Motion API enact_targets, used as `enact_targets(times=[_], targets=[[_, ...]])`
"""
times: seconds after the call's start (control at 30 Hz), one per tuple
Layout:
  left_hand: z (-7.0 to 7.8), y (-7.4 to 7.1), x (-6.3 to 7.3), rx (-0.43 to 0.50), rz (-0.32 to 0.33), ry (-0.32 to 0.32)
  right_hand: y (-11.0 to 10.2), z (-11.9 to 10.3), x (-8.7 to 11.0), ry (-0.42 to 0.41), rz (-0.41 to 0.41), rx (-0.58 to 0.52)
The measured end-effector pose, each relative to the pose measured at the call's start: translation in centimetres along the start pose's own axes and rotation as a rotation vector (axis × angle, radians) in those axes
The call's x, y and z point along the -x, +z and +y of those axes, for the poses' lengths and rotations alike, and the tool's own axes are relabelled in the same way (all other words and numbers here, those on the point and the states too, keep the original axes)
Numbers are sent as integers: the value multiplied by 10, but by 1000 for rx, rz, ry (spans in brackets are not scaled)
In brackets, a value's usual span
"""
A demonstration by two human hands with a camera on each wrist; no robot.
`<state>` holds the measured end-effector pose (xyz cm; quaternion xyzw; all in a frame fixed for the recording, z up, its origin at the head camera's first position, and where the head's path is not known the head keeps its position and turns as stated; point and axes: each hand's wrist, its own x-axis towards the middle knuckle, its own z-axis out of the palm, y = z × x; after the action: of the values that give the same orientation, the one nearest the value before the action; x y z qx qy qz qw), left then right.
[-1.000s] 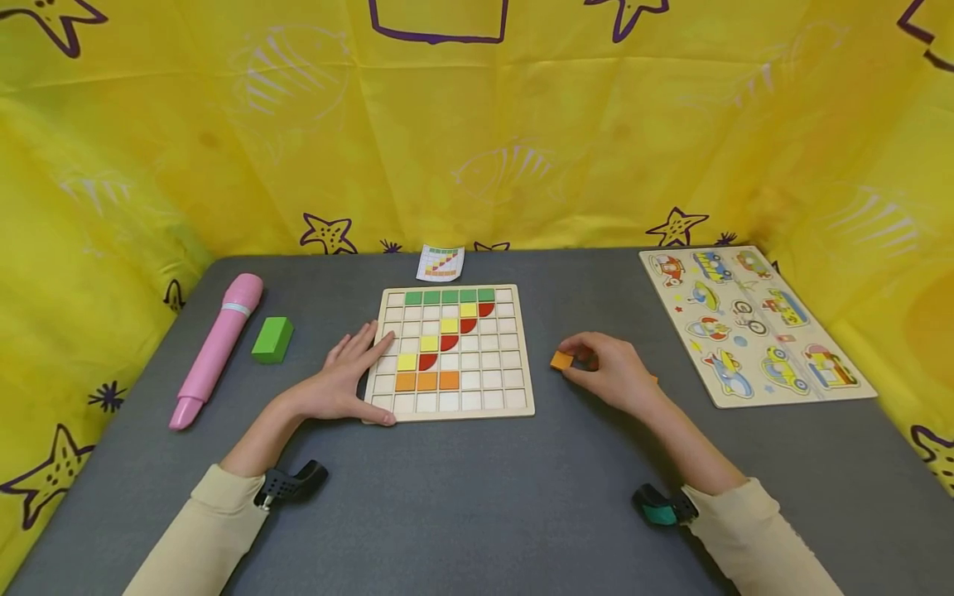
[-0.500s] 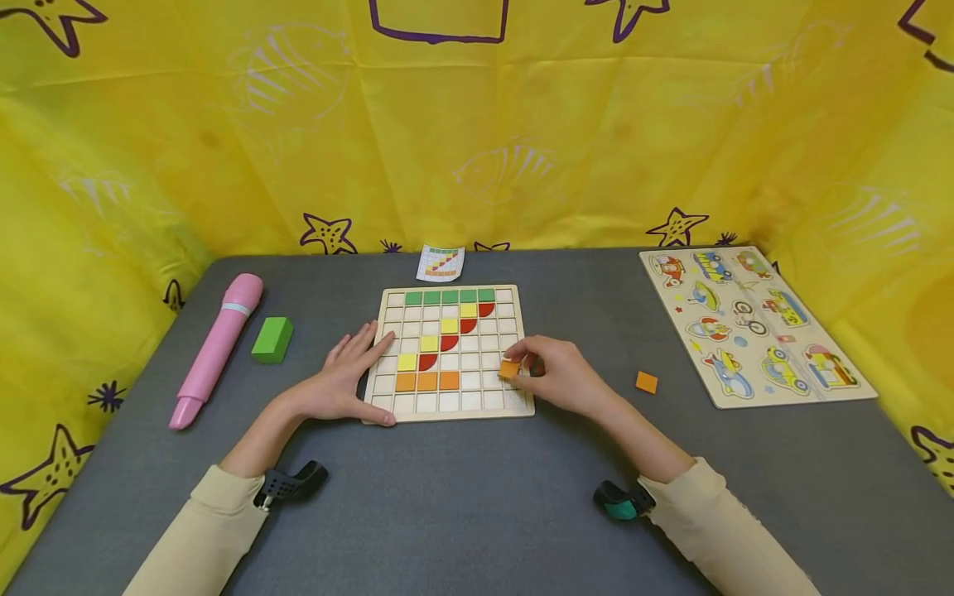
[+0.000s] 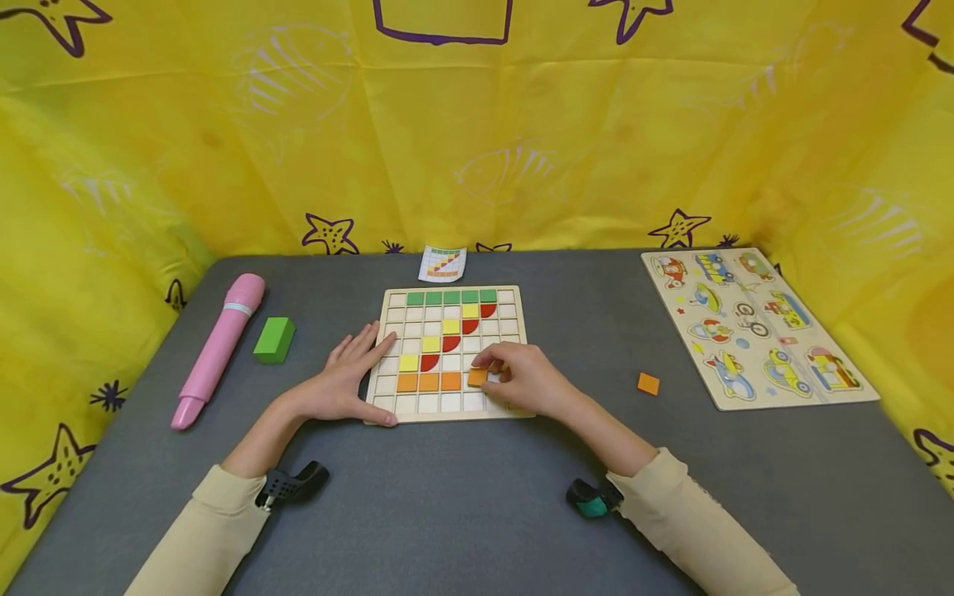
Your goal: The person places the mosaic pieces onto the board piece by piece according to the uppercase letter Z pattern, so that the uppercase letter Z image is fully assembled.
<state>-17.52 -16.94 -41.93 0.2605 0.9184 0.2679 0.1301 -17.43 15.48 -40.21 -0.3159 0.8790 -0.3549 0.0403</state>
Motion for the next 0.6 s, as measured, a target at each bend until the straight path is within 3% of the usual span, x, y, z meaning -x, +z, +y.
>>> enact_targets(times=[0.6], targets=[[1, 0, 0, 7, 0, 8, 3, -4, 0, 1, -17, -2]])
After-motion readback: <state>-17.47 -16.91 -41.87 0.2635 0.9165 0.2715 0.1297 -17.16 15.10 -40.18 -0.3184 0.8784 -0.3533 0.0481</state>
